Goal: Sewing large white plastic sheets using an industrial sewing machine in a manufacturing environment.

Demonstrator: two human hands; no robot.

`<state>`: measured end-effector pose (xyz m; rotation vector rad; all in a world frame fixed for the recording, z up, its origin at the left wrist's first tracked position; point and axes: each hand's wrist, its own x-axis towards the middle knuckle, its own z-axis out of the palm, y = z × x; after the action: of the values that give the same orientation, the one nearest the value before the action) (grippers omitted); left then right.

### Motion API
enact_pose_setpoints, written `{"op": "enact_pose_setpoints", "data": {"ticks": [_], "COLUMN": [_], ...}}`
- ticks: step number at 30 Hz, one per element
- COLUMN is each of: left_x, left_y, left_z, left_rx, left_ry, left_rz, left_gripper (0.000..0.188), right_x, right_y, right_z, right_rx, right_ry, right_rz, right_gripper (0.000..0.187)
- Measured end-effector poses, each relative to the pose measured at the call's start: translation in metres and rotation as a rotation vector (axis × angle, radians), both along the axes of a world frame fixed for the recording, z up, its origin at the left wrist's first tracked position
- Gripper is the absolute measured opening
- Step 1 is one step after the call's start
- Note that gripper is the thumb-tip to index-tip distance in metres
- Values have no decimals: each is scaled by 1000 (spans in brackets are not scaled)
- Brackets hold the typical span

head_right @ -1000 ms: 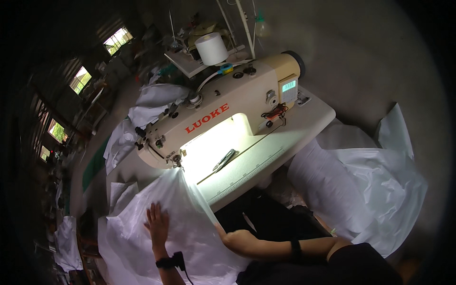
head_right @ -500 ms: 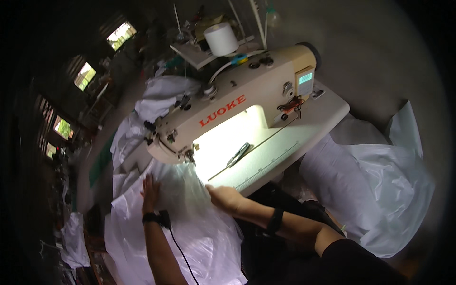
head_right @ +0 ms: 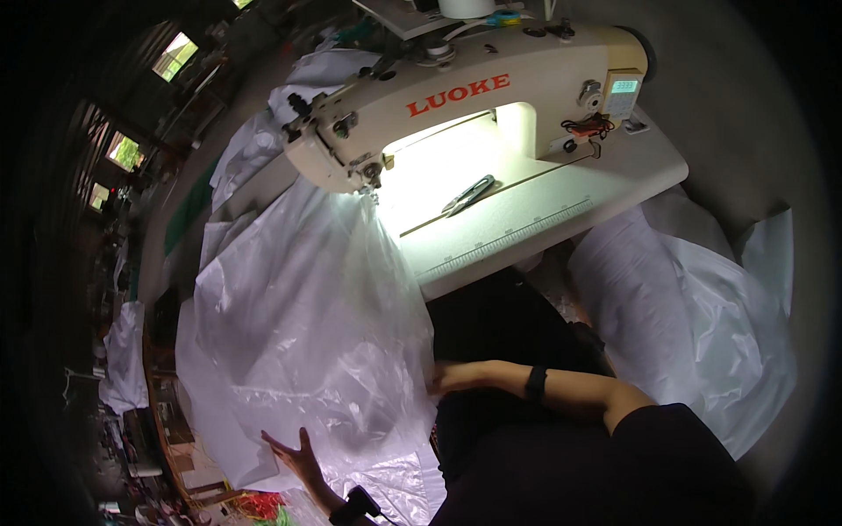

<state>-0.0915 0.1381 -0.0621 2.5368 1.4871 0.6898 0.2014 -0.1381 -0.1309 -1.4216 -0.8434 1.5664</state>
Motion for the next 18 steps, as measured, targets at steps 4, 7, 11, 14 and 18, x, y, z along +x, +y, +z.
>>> {"op": "enact_pose_setpoints", "data": {"ticks": [4, 7, 11, 14, 18], "left_x": [-45, -61, -51, -37, -8], "left_y": [44, 96, 124, 77, -34], "left_z": [-62, -90, -79, -35, -11], "left_rx": [28, 5, -101, -516, -587], "left_ry": [-19, -49, -85, -248, -622], "left_rz": [144, 277, 382, 182, -148], "left_gripper": [113, 106, 86, 77, 80], "right_x": [-17, -22, -16, -24, -34], "right_y": [-40, -123, -166, -173, -169], "right_z": [73, 122, 103, 79, 76], "right_rx": [439, 260, -42, 32, 95], "right_ry": [179, 686, 417, 250, 232], "right_rz": [2, -230, -497, -615, -696], "right_gripper": [23, 42, 42, 32, 27]}}
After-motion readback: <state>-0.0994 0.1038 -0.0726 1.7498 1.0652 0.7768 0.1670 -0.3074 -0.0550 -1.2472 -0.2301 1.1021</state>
